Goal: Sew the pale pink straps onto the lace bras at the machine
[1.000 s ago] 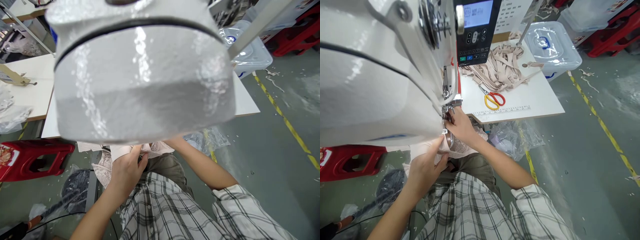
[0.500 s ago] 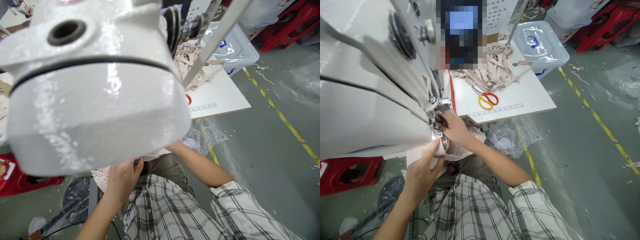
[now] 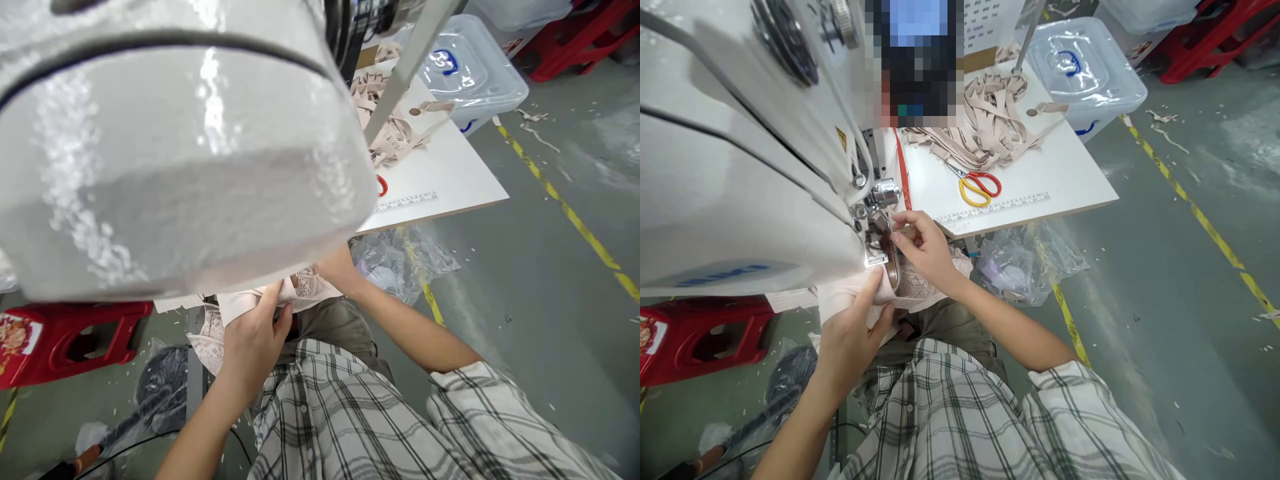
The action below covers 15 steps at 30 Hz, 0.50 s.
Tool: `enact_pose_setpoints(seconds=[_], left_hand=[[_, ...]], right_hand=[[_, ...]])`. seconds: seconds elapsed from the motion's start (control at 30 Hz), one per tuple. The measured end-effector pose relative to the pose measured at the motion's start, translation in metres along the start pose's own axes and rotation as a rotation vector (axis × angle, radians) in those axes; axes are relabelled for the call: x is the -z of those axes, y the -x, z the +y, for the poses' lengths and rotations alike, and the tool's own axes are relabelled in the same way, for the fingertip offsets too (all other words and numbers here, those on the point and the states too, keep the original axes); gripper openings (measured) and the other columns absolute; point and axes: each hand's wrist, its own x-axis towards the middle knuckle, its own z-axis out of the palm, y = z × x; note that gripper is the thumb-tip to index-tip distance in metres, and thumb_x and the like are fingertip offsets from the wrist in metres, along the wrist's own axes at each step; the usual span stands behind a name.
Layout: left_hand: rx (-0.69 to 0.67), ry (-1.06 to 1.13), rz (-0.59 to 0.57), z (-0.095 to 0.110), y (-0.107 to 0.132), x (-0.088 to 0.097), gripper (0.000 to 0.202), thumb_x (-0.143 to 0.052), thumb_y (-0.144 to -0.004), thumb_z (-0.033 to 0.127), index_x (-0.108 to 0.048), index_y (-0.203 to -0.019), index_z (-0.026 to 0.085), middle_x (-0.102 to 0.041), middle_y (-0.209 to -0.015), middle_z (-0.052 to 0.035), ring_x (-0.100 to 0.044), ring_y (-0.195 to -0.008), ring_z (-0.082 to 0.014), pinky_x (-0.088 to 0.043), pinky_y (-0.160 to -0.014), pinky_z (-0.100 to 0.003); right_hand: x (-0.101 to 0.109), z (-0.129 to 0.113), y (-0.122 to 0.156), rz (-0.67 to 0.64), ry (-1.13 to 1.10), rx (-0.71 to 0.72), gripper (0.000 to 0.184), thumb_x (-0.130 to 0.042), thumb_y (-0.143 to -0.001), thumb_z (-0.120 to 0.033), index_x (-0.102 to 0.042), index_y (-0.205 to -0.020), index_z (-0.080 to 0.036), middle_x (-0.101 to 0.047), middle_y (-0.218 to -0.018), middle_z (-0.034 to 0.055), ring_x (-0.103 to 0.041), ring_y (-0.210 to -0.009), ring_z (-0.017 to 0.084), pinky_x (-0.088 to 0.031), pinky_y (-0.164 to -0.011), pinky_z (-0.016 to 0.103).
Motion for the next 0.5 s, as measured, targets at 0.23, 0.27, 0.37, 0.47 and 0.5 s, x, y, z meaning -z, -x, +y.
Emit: enact_pose_setpoints(seconds=[0.23,0.27,0.37,0.47,0.5], left_hand=[[-0.009,0.033,0.119,-0.012,0.012,-0.009,0.064,-0.056,-0.095,0.041,-0.035,-0.150,0.016,-0.073,-0.083,-0.0046,-0.061,-0.054,-0.0137,-0.038,-0.049,-0.022],[-0.019,0.047,0.164,-0.013,0.013,-0.011,0.069,-0.055,-0.095,0.044,-0.030,-0.152,0.013,-0.074,-0.093,-0.0093,-0.065,-0.060,-0.0157,-0.042,-0.051,-0.022],[-0.021,0.058,0.237,-0.011,0.018,-0.018,0.082,-0.055,-0.094,0.049,-0.017,-0.155,0.007,-0.062,-0.128,-0.0256,-0.072,-0.089,-0.0262,-0.052,-0.059,-0.026],[-0.042,0.042,0.234,0.002,0.028,-0.028,0.090,-0.057,-0.093,0.047,-0.007,-0.158,0.009,-0.046,-0.146,-0.0294,-0.070,-0.106,-0.0321,-0.058,-0.069,-0.031],[-0.081,0.031,0.251,0.009,0.033,-0.033,0.093,-0.059,-0.093,0.046,-0.003,-0.159,0.010,-0.045,-0.148,-0.0294,-0.068,-0.110,-0.0331,-0.059,-0.075,-0.033]], right_hand=[[0.000,0.015,0.034,-0.006,-0.164,-0.097,0.034,-0.058,-0.092,-0.048,-0.059,-0.115,-0.022,-0.061,-0.099,0.0030,-0.057,-0.081,0.013,-0.050,-0.077,0.028],[-0.001,0.014,0.037,-0.021,-0.180,-0.113,0.034,-0.058,-0.092,-0.048,-0.059,-0.115,-0.022,-0.061,-0.100,0.0030,-0.057,-0.082,0.013,-0.050,-0.076,0.028],[0.002,0.003,0.048,-0.067,-0.184,-0.153,0.034,-0.056,-0.094,-0.049,-0.057,-0.112,-0.020,-0.059,-0.097,0.0034,-0.057,-0.083,0.013,-0.049,-0.075,0.027],[0.007,-0.014,0.062,-0.118,-0.069,-0.131,0.035,-0.058,-0.092,-0.050,-0.055,-0.109,-0.020,-0.060,-0.101,0.0056,-0.059,-0.091,0.016,-0.049,-0.074,0.028],[0.009,-0.020,0.068,-0.141,-0.006,-0.119,0.037,-0.061,-0.090,-0.050,-0.055,-0.110,-0.020,-0.061,-0.103,0.0063,-0.060,-0.094,0.018,-0.049,-0.073,0.028]])
